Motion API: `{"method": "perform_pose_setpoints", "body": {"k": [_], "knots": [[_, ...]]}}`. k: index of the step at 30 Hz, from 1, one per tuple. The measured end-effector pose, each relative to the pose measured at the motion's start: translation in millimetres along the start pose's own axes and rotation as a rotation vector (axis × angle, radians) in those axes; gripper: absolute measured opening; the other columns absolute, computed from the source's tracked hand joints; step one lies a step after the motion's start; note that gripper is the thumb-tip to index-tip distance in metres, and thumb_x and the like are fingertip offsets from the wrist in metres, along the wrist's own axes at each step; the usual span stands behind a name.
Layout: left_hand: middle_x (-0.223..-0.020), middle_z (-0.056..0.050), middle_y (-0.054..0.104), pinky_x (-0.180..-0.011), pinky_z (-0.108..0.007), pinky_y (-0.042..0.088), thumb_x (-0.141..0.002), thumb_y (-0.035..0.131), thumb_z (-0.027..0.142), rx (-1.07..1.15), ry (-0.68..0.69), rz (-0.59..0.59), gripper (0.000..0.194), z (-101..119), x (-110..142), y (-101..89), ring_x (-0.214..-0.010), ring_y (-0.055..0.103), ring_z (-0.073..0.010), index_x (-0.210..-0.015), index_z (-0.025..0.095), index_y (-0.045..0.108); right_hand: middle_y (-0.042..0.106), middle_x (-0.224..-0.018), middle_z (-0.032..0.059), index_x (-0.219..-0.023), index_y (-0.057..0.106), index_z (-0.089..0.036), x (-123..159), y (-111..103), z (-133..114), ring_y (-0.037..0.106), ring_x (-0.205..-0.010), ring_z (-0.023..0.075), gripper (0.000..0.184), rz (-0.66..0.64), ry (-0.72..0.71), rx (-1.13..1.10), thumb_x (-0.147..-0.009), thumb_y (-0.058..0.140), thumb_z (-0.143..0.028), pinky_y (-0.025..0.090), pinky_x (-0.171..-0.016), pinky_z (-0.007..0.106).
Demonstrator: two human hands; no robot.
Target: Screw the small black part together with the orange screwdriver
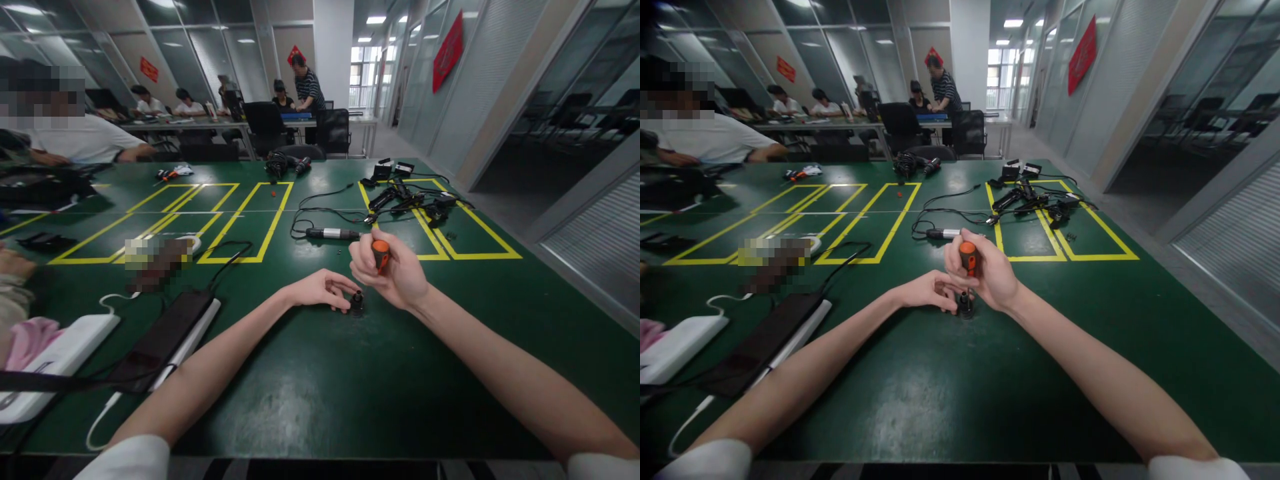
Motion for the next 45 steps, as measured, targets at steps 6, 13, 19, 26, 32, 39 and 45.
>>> {"method": "perform_pose_setpoints", "body": {"k": [6, 13, 19, 26, 32, 39, 45], "knots": [[-0.056, 0.000, 0.069, -0.047, -0.017, 0.040, -0.074, 0.090, 0.035, -0.069, -0.025, 0.058, 0.047, 0.8, 0.5, -0.9, -0.043, 0.056, -0.0070, -0.111, 0.010, 0.079, 0.038, -0.051, -0.0111, -0.083, 0.050, -0.023, 2.4, 2.5, -5.3, 0.017, -0.039, 0.0059, 0.036, -0.025, -0.048, -0.016, -0.094, 0.063, -0.055, 0.017, -0.041, 0.020], [-0.099, -0.014, 0.081, -0.043, -0.019, 0.045, -0.067, 0.094, 0.045, -0.038, -0.068, 0.057, 0.056, -4.1, 0.6, -1.5, -0.046, 0.060, -0.0069, -0.108, 0.010, 0.079, 0.040, -0.053, -0.0051, -0.062, 0.048, -0.020, -1.6, -1.2, -5.0, 0.031, -0.044, 0.0084, 0.048, 0.033, -0.054, 0.059, -0.096, 0.059, -0.053, 0.025, -0.044, 0.023], [-0.088, -0.012, 0.081, -0.037, -0.016, 0.040, -0.067, 0.095, 0.042, -0.035, -0.088, 0.068, 0.055, -9.5, 0.6, -3.8, -0.041, 0.060, -0.0074, -0.109, 0.009, 0.078, 0.028, -0.046, -0.0125, -0.079, 0.050, -0.023, 0.9, 2.8, -5.1, 0.015, -0.040, 0.0074, 0.043, -0.006, -0.063, 0.017, -0.095, 0.057, -0.062, 0.018, -0.042, 0.021], [-0.100, -0.017, 0.081, -0.046, -0.018, 0.048, -0.072, 0.092, 0.042, -0.038, -0.094, 0.038, 0.055, -9.0, 2.3, -0.8, -0.052, 0.070, -0.0117, -0.114, 0.009, 0.078, 0.047, -0.057, -0.0046, -0.069, 0.049, -0.021, -1.6, 1.6, -8.3, 0.033, -0.045, 0.0081, 0.047, 0.043, -0.087, 0.108, -0.096, 0.062, -0.056, 0.024, -0.043, 0.023], [-0.082, -0.009, 0.080, -0.057, -0.020, 0.054, -0.069, 0.094, 0.035, -0.047, -0.025, 0.051, 0.063, -5.8, 0.2, -3.5, -0.060, 0.070, -0.0123, -0.124, 0.012, 0.074, 0.030, -0.047, -0.0112, -0.077, 0.050, -0.023, 0.0, 2.9, -3.2, 0.017, -0.040, 0.0072, 0.049, 0.020, -0.032, 0.042, -0.098, 0.053, -0.066, 0.018, -0.042, 0.021], [-0.077, -0.005, 0.077, -0.065, -0.022, 0.054, -0.067, 0.095, 0.035, -0.063, -0.002, 0.087, 0.052, -10.0, -2.3, -6.4, -0.067, 0.070, -0.0126, -0.111, 0.012, 0.077, 0.054, -0.063, -0.0048, -0.081, 0.050, -0.022, -0.3, 3.7, -9.0, 0.031, -0.043, 0.0073, 0.035, 0.032, -0.114, 0.088, -0.098, 0.061, -0.050, 0.022, -0.041, 0.021], [-0.084, -0.005, 0.077, -0.071, -0.022, 0.054, -0.064, 0.096, 0.031, -0.091, 0.021, 0.106, 0.044, -0.4, -0.7, -5.4, -0.073, 0.068, -0.0116, -0.101, 0.012, 0.080, 0.035, -0.051, -0.0093, -0.077, 0.051, -0.022, 1.6, 7.3, -5.0, 0.018, -0.042, 0.0067, 0.045, 0.004, -0.056, 0.051, -0.099, 0.054, -0.061, 0.015, -0.040, 0.020]]}}
Point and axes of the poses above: each hand's wrist, its own x-axis away from the middle knuckle, its own y-axis out of the palm, z = x × y, the point moved 9 cm from there along -x, towards the middle knuckle
